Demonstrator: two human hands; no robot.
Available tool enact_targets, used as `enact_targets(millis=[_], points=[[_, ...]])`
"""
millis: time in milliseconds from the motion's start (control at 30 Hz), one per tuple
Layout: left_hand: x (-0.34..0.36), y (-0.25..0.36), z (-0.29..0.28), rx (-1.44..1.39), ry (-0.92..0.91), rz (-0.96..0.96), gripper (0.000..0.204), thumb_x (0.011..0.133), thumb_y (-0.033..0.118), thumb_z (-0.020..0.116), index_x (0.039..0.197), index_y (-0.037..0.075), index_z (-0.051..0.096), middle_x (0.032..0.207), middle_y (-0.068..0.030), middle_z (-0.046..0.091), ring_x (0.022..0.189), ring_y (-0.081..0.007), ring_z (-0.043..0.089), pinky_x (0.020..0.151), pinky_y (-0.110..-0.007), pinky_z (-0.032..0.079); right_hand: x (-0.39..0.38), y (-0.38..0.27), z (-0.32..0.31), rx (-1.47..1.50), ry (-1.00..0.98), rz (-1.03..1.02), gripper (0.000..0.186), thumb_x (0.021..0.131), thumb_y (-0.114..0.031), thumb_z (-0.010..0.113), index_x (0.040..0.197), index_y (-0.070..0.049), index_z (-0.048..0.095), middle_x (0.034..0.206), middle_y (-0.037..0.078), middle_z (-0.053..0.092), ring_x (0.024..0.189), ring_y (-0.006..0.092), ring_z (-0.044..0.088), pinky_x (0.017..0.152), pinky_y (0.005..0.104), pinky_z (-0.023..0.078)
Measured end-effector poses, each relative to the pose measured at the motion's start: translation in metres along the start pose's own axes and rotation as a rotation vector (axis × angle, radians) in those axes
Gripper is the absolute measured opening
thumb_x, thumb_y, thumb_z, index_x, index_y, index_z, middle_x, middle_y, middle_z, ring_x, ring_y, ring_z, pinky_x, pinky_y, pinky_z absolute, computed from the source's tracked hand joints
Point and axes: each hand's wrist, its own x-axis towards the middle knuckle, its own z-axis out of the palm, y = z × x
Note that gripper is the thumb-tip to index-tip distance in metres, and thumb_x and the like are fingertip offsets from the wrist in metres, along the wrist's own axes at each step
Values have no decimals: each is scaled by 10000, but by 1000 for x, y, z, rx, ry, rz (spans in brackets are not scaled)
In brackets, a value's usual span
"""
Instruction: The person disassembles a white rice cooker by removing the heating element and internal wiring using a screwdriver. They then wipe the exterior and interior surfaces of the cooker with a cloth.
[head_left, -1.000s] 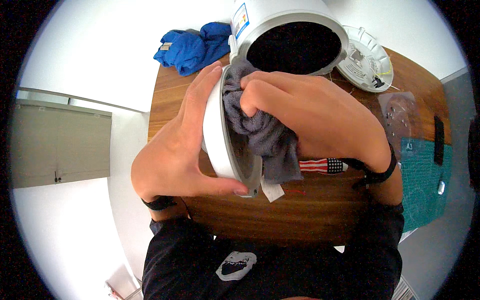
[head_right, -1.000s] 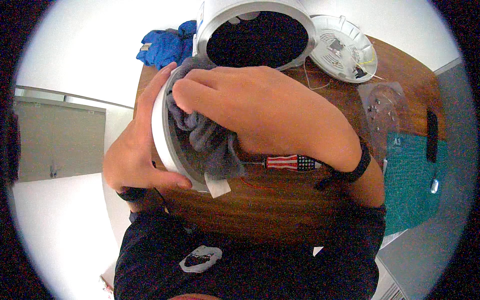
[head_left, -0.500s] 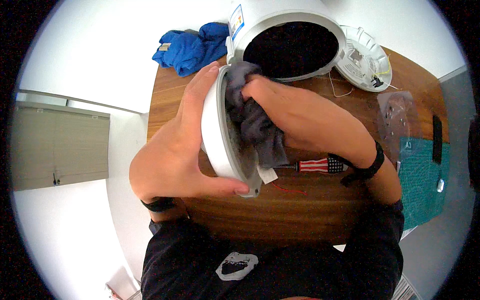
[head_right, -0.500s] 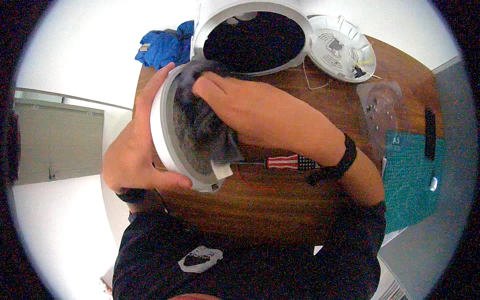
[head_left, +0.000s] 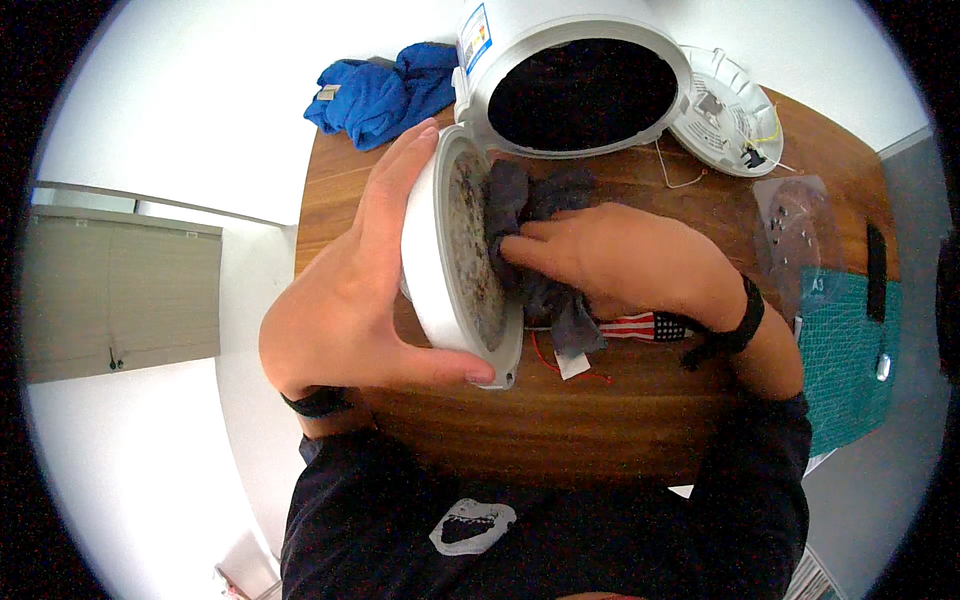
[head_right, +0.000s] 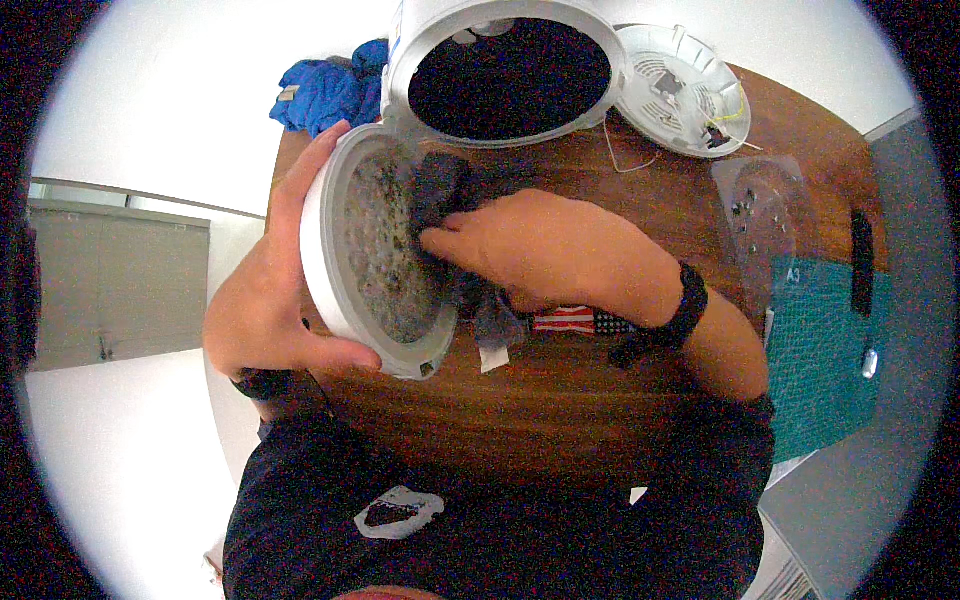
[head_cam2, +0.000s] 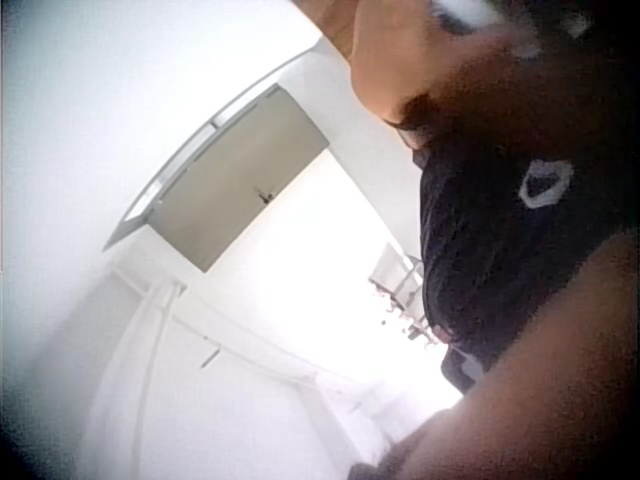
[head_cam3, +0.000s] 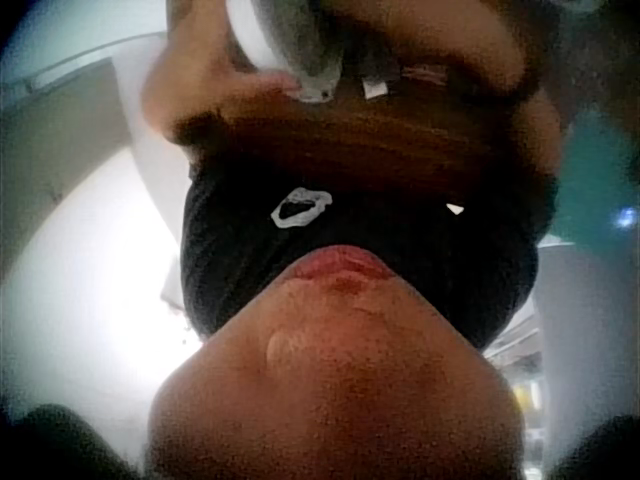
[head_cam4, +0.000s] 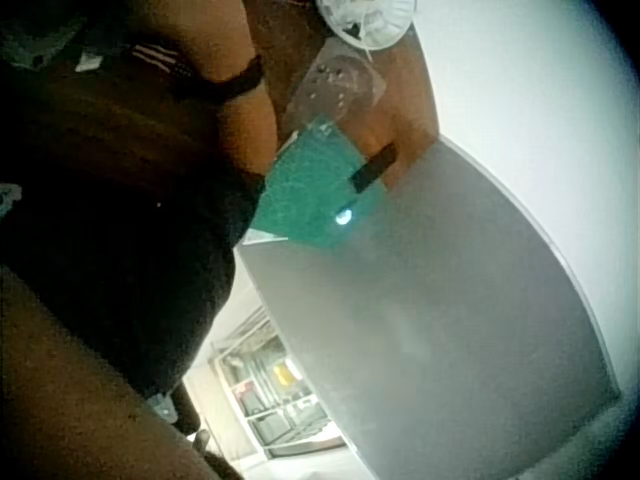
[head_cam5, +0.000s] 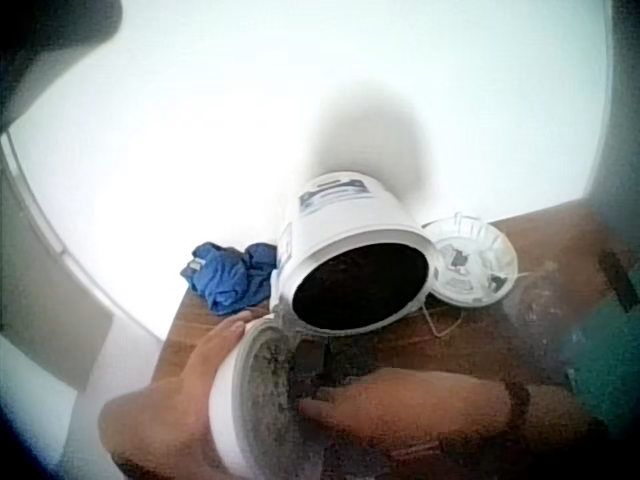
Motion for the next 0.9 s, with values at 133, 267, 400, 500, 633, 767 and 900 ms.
enact_targets(millis=[133, 267, 400, 500, 633, 767, 900], points=[[1, 0, -1, 23, -9, -4, 1704, 546, 551, 1088, 1744, -20, 19, 1814, -266, 129, 1665, -421, 231, 1350, -500, 209, -2, -15, -8, 128, -59, -186, 501, 818, -20, 752, 1300, -39, 618, 1028, 188, 760, 1008, 447, 756, 871, 537, 617], [1, 0, -1, 40, -3, 5, 1712, 537, 555, 1089, 1745, -18, 19, 1811, -266, 139, 1662, -423, 236, 1349, -502, 213, -5, -37, -22, 135, -113, -251, 453, 853, -79, 749, 1286, -60, 619, 1005, 181, 754, 990, 413, 762, 845, 528, 616], [2, -1, 1, 8, 4, -1, 1717, 530, 546, 1093, 1746, -17, 18, 1807, -262, 153, 1655, -415, 254, 1344, -502, 228, -3, -35, -42, 110, 27, -308, 395, 840, -80, 751, 1204, -92, 600, 1028, 136, 726, 1038, 377, 747, 837, 495, 603], [1, 0, 0, 7, 6, -8, 1716, 529, 536, 1096, 1746, -17, 19, 1804, -257, 160, 1650, -407, 268, 1340, -500, 238, -3, -33, -49, 78, 125, -279, 499, 758, -125, 823, 1206, -133, 604, 1127, 76, 696, 1090, 364, 699, 866, 470, 561], [1, 0, 2, -26, 14, -31, 1717, 524, 532, 1097, 1744, -22, 24, 1799, -254, 179, 1648, -400, 277, 1338, -492, 243, 2, -22, -45, 20, 295, -259, 450, 770, -136, 809, 1180, -139, 624, 1159, 71, 704, 1110, 356, 699, 886, 455, 555], [3, 1, 3, 0, 21, -19, 1728, 509, 541, 1098, 1741, -29, 29, 1792, -257, 194, 1651, -398, 272, 1341, -485, 238, 5, -13, -35, -54, 341, -171, 403, 803, -115, 778, 1178, -130, 632, 1184, 82, 715, 1123, 364, 701, 910, 456, 558], [4, 1, 1, -6, 6, -19, 1739, 507, 552, 1097, 1739, -34, 19, 1789, -259, 200, 1656, -398, 262, 1344, -482, 228, 14, -6, -34, -107, 528, -187, 392, 823, -75, 753, 1192, -125, 629, 1207, 94, 715, 1137, 376, 698, 932, 466, 556]])
